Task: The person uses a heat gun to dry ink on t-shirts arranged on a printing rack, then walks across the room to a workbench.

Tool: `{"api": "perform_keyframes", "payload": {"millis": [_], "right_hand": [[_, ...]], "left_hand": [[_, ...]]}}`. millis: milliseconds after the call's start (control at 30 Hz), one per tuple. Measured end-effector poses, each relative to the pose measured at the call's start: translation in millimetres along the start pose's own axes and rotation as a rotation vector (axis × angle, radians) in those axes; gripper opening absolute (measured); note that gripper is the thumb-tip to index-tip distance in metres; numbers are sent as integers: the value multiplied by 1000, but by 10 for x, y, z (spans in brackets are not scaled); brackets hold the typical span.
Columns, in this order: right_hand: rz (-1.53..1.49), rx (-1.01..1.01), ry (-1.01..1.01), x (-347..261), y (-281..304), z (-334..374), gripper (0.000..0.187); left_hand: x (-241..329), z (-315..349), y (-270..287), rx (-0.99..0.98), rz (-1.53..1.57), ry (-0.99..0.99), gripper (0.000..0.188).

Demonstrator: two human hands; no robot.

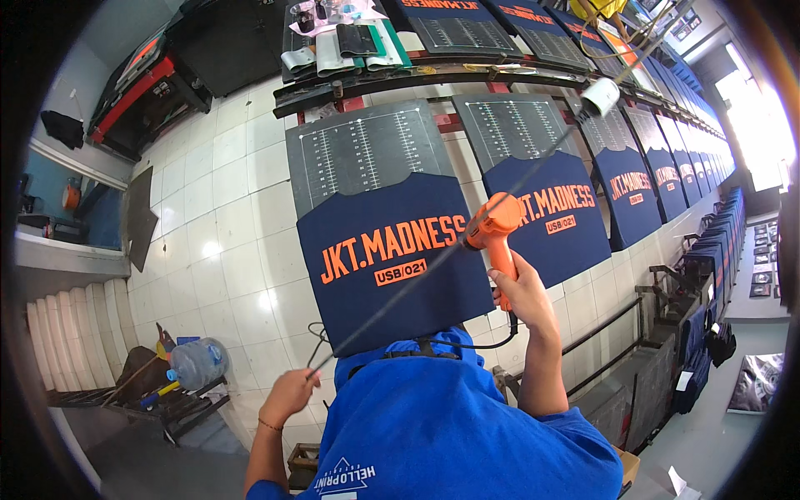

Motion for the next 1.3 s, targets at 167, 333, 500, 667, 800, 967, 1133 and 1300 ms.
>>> {"api": "perform_keyframes", "payload": {"millis": [167, 333, 500, 667, 800, 967, 1133, 1300], "right_hand": [[-35, -57, -8, -14, -79, -3, 40], [3, -101, 26, -12, -113, -77, 44], [39, -73, 85, -86, -226, -150, 42], [53, -22, 101, -169, -321, -196, 42], [16, -26, 98, -195, -357, -308, 39], [32, -118, 78, -241, -457, -393, 39], [14, -82, 168, -231, -586, -317, 38], [98, -167, 80, -209, -412, -130, 38]], "left_hand": [[-71, 267, -286, -200, -183, -205, 36], [-66, 417, -384, -384, -158, -290, 34], [-44, 489, -458, -415, -122, -309, 35], [109, 452, -479, -273, -261, -347, 31], [16, 392, -609, -60, -290, -453, 20], [-96, 209, -726, 21, -282, -574, 21], [-256, 93, -857, 76, -255, -679, 23], [-323, 35, -912, 138, -230, -737, 23]]}}
Point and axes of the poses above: each hand's wrist, its own z-axis away from the middle knuckle, its own y-axis out of the back of the hand, x = y × z, the point moved 1 cm from there along -z, towards the middle knuckle, and after that the axes turned 10 degrees about x, right-handed, at the moved point
